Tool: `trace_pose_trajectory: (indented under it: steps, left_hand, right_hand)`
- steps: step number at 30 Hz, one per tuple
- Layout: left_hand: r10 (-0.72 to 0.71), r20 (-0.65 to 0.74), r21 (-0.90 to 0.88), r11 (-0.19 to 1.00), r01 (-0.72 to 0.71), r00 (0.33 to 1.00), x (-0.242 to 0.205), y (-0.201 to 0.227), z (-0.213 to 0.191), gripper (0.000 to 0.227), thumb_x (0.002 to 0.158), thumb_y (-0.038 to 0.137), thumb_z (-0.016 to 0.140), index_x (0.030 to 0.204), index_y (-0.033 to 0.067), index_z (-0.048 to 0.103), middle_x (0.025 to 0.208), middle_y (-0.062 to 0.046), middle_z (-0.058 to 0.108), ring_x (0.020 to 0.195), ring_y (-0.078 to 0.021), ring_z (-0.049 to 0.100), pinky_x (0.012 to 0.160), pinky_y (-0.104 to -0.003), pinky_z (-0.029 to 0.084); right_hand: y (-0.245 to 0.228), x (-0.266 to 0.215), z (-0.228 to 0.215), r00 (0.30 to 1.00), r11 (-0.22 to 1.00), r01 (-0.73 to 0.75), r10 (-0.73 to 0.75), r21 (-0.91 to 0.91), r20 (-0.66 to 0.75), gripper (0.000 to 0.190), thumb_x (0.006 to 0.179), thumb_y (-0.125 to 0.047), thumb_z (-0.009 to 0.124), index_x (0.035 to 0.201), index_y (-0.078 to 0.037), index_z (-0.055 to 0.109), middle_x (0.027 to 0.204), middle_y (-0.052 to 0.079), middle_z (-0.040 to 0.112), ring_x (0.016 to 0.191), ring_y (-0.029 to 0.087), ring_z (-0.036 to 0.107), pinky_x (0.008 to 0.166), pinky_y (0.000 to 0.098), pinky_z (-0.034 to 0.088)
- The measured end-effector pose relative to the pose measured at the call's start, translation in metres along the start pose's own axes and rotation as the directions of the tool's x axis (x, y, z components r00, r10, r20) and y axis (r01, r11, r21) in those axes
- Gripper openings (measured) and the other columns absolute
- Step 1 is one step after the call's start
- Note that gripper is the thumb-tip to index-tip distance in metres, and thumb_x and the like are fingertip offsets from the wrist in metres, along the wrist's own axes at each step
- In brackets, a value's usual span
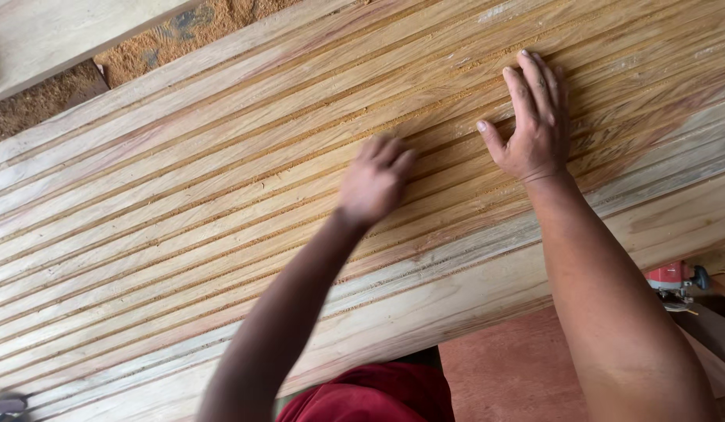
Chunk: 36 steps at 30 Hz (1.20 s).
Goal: The person smooths a large wooden board with parallel grooves using a small handheld tool, moving it back and forth along the grooves. The person uses both hands to guide the tool and stabilize the board while working across its surface.
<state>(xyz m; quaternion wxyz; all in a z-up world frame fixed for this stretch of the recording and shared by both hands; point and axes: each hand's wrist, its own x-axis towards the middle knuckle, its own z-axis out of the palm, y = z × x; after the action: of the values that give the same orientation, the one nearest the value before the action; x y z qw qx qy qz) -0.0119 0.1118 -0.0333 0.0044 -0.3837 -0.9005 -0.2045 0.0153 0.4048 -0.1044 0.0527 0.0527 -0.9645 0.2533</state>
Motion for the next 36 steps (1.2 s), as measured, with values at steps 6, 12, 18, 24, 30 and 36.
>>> trace_pose_trajectory:
  steps: [6, 12, 18, 24, 30, 36]
  left_hand:
    - [-0.096, 0.097, -0.012, 0.995, 0.098, 0.991, -0.015, -0.003, -0.009, 0.026, 0.083, 0.007, 0.062, 0.109, 0.0074, 0.067, 0.11, -0.011, 0.064, 0.113, -0.0288, 0.058, 0.097, -0.042, 0.049]
    - [-0.163, 0.169, -0.075, 0.981, 0.177, 0.972, -0.033, -0.013, -0.016, 0.022, 0.083, 0.007, 0.064, 0.106, 0.0067, 0.067, 0.107, -0.012, 0.064, 0.11, -0.031, 0.058, 0.096, -0.044, 0.049]
    - [-0.086, 0.063, -0.06, 0.994, 0.09, 0.994, 0.019, 0.017, 0.025, 0.04, 0.083, 0.007, 0.064, 0.123, 0.0032, 0.066, 0.118, -0.015, 0.066, 0.112, -0.0312, 0.059, 0.099, -0.044, 0.049]
    - [-0.167, 0.106, -0.061, 0.983, 0.174, 0.98, -0.027, -0.019, -0.03, 0.026, 0.082, 0.003, 0.068, 0.108, 0.0062, 0.068, 0.107, -0.013, 0.066, 0.11, -0.0319, 0.06, 0.097, -0.045, 0.049]
    - [-0.089, 0.027, -0.11, 0.99, 0.091, 0.996, 0.025, 0.016, 0.026, 0.038, 0.079, 0.005, 0.063, 0.116, 0.0025, 0.067, 0.115, -0.015, 0.065, 0.115, -0.0325, 0.058, 0.102, -0.045, 0.049]
    - [-0.101, -0.026, 0.049, 0.994, 0.102, 0.995, 0.021, 0.017, 0.008, 0.039, 0.08, 0.008, 0.063, 0.118, 0.0083, 0.067, 0.126, -0.016, 0.065, 0.12, -0.0324, 0.059, 0.104, -0.043, 0.048]
  right_hand:
    - [-0.004, -0.001, 0.0, 1.0, 1.0, -0.005, 0.005, 0.011, -0.004, 0.068, 0.104, -0.04, 0.067, 0.153, 0.005, 0.052, 0.167, 0.026, 0.039, 0.158, 0.042, 0.036, 0.133, 0.0581, 0.021]
    - [-0.008, -0.002, -0.008, 1.0, 1.0, 0.003, -0.003, 0.019, 0.002, 0.067, 0.102, -0.036, 0.071, 0.151, 0.005, 0.052, 0.166, 0.026, 0.041, 0.156, 0.043, 0.036, 0.131, 0.0591, 0.022]
    - [-0.01, 0.0, -0.009, 1.0, 1.0, 0.004, -0.004, 0.009, -0.005, 0.067, 0.104, -0.035, 0.074, 0.154, 0.005, 0.051, 0.166, 0.026, 0.04, 0.156, 0.042, 0.036, 0.132, 0.0577, 0.022]
    - [-0.009, 0.006, -0.012, 1.0, 1.0, 0.008, -0.008, 0.011, -0.007, 0.069, 0.101, -0.033, 0.074, 0.153, 0.004, 0.05, 0.167, 0.025, 0.04, 0.156, 0.042, 0.036, 0.132, 0.0572, 0.022]
    - [-0.008, 0.006, -0.009, 0.999, 1.0, 0.023, -0.023, 0.007, -0.032, 0.068, 0.102, -0.031, 0.076, 0.155, 0.003, 0.05, 0.167, 0.023, 0.04, 0.156, 0.041, 0.037, 0.131, 0.0579, 0.024]
    - [-0.017, 0.005, -0.014, 1.0, 0.999, 0.019, -0.018, 0.027, -0.014, 0.067, 0.1, -0.029, 0.076, 0.153, 0.003, 0.05, 0.166, 0.023, 0.041, 0.155, 0.042, 0.038, 0.131, 0.0578, 0.026]
